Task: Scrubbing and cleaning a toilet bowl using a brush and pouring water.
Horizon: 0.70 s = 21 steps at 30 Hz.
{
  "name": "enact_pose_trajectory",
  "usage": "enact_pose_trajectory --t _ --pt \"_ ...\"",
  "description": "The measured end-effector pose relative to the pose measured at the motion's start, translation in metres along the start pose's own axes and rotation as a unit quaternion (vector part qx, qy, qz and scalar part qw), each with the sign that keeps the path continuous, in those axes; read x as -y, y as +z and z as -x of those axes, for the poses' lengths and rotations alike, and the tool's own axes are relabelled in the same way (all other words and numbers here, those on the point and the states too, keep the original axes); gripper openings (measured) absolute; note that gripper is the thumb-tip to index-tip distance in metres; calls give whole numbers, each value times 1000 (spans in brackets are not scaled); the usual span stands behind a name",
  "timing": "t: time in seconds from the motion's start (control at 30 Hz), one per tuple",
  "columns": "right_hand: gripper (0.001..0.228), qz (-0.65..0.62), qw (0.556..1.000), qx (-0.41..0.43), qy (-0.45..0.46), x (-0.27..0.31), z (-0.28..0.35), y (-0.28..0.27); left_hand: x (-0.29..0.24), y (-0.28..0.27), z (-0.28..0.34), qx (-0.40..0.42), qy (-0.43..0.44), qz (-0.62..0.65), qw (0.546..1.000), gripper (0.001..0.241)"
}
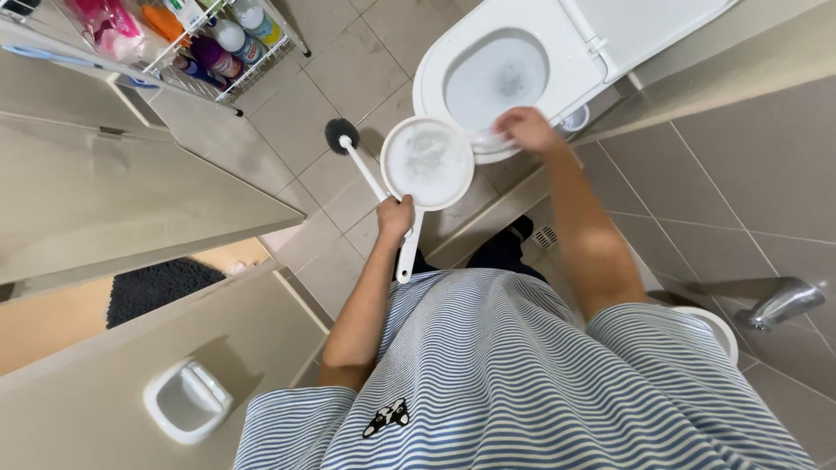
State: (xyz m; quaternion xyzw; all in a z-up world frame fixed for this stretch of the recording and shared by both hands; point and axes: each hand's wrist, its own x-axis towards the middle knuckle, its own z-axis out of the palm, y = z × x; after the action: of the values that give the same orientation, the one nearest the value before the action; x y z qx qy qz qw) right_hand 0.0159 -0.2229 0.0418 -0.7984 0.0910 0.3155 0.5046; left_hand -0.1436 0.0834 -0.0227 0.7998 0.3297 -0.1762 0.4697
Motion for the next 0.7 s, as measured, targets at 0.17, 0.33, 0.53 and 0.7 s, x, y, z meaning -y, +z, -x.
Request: enact_pose_trajectory --t 0.17,0.33,0.53,0.7 --pt "37 141 978 -147 -52 -36 2 -68 -22 -15 4 12 -46 16 999 39" --pt "31 114 970 -182 -115 -49 -15 -30 -21 -2 -4 7 -36 56 998 36" --pt "36 -261 954 82 -121 -78 -71 83 -38 27 -1 19 -4 19 1000 39" --pt "42 -444 875 29 193 -128 -117 117 -53 65 5 27 49 -65 996 44"
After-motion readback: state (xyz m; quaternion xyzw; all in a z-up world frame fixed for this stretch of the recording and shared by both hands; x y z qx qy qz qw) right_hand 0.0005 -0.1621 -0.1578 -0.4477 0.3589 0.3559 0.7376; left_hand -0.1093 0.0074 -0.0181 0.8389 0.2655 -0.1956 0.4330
